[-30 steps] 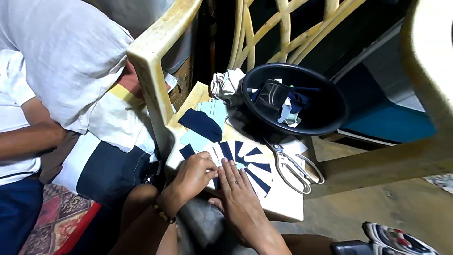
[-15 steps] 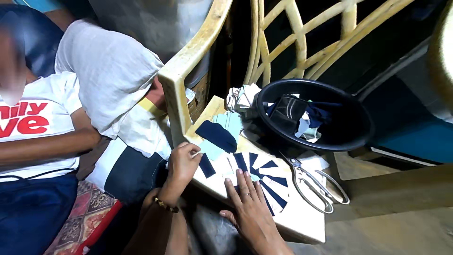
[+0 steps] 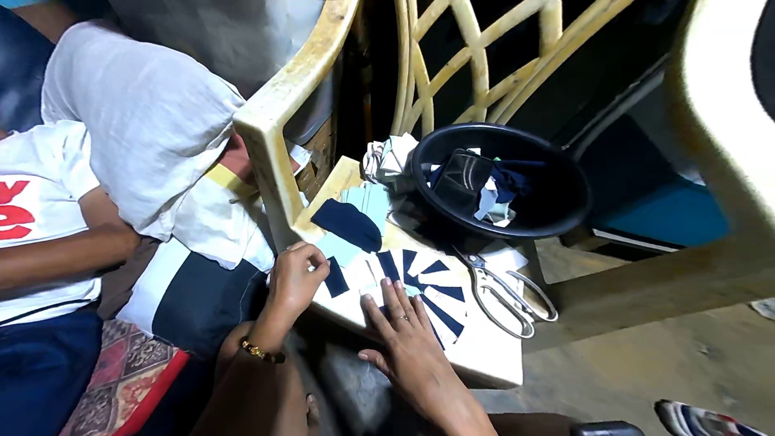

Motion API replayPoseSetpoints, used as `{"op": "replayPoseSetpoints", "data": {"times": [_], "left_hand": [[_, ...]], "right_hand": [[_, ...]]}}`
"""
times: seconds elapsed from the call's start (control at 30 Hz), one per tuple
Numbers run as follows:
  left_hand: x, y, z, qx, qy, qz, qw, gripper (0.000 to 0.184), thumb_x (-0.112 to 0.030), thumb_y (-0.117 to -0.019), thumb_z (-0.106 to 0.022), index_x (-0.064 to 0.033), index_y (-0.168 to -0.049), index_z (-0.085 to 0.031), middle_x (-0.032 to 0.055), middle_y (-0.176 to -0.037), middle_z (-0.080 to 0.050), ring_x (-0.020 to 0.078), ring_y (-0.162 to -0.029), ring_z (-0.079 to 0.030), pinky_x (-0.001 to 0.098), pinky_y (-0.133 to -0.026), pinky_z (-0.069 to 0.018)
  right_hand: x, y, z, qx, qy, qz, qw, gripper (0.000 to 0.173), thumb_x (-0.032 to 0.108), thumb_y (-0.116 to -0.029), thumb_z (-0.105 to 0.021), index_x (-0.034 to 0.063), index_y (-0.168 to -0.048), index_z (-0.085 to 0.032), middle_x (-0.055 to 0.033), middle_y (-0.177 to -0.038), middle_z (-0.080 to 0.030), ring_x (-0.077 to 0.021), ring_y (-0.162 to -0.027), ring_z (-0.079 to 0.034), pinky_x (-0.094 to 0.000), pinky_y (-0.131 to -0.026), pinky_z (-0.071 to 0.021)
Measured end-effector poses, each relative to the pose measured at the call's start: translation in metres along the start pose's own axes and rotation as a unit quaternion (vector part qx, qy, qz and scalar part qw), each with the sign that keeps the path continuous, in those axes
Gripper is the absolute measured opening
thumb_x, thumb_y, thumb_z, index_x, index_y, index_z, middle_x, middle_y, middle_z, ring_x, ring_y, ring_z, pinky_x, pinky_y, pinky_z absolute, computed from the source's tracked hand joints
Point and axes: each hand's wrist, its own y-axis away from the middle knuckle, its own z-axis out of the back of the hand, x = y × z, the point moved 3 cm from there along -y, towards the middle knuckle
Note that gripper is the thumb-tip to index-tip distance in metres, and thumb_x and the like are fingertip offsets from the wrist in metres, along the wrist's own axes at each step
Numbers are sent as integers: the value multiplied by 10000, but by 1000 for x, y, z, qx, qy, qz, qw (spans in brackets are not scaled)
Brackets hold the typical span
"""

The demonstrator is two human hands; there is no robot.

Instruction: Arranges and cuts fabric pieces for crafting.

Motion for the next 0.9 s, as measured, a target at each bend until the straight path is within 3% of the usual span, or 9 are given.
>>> {"op": "replayPoseSetpoints", "data": {"times": [0.07, 0.13, 0.2, 0.3, 0.47, 0.53, 0.7, 0.83, 0.9], "left_hand": [[-6, 3, 0, -19, 94, -29, 995, 88, -81, -922, -656, -5, -892, -689, 26, -825, -646, 29, -710, -570, 192, -666, -479], [-14, 7, -2, 6, 231, -38, 972, 34, -22, -926, -611, -11, -897, -625, -30, -790, -630, -29, -676, -583, 139, -651, -502], [-21, 10, -6, 48, 350, -39, 935, 104, 18, -932, -563, -78, -892, -563, -80, -767, -620, -19, -660, -613, 164, -647, -548], [-26, 13, -15, 107, 465, -38, 878, 173, 54, -944, -544, -113, -897, -544, -93, -755, -643, 22, -658, -659, 209, -644, -589], [-30, 13, -21, 140, 492, -35, 858, 205, 90, -922, -557, -113, -902, -543, -88, -753, -659, 31, -669, -676, 226, -656, -603], [-29, 13, -21, 132, 475, -24, 870, 222, 119, -891, -587, -95, -941, -551, -76, -757, -681, 41, -673, -687, 228, -654, -604], [-28, 12, -22, 97, 424, -8, 900, 195, 109, -845, -660, -48, -925, -575, -27, -851, -656, 54, -720, -674, 234, -678, -611], [-35, 14, -22, 106, 398, 20, 911, 382, 115, -849, -680, -2, -1198, -575, -15, -866, -725, 15, -544, -609, 159, -497, -516], [-37, 16, -22, 106, 414, 19, 904, 388, 129, -857, -660, 33, -1224, -576, 5, -882, -732, 40, -558, -643, 180, -524, -558]], "right_hand": [[-5, -2, 10, -55, -56, 19, 997, 671, 516, -943, -603, 85, -1456, -583, -262, -1549, -451, -471, -1447, -407, -691, -1144, -312], [-7, -5, 21, -132, -145, 22, 980, 565, 417, -994, -587, 22, -1398, -611, -230, -1499, -525, -416, -1437, -446, -638, -1171, -320], [-6, -11, 28, -180, -285, -6, 941, 536, 303, -980, -636, -60, -1371, -589, -208, -1433, -588, -277, -1407, -506, -442, -1190, -376], [-4, -22, 26, -159, -532, -67, 829, 635, 171, -913, -713, -134, -1401, -445, -147, -1351, -616, -111, -1222, -620, -247, -1029, -525], [-7, -33, 21, -167, -686, -188, 682, 504, -122, -819, -645, -34, -1282, -469, -28, -947, -735, -92, -753, -717, -242, -694, -612], [-12, -32, 25, -200, -672, -193, 687, 480, -186, -790, -625, -16, -1222, -501, -11, -850, -742, -71, -655, -696, -208, -610, -590], [-21, -33, 36, -212, -574, -174, 771, 404, -161, -805, -635, 8, -1163, -555, 34, -834, -749, -27, -685, -694, -174, -627, -572], [-25, -33, 43, -223, -510, -167, 814, 363, -128, -811, -655, -8, -1145, -581, 42, -843, -753, 6, -662, -672, -156, -586, -541], [-25, -31, 46, -233, -510, -157, 813, 371, -127, -813, -644, -23, -1162, -574, 41, -857, -764, -5, -651, -685, -171, -574, -561]]}}
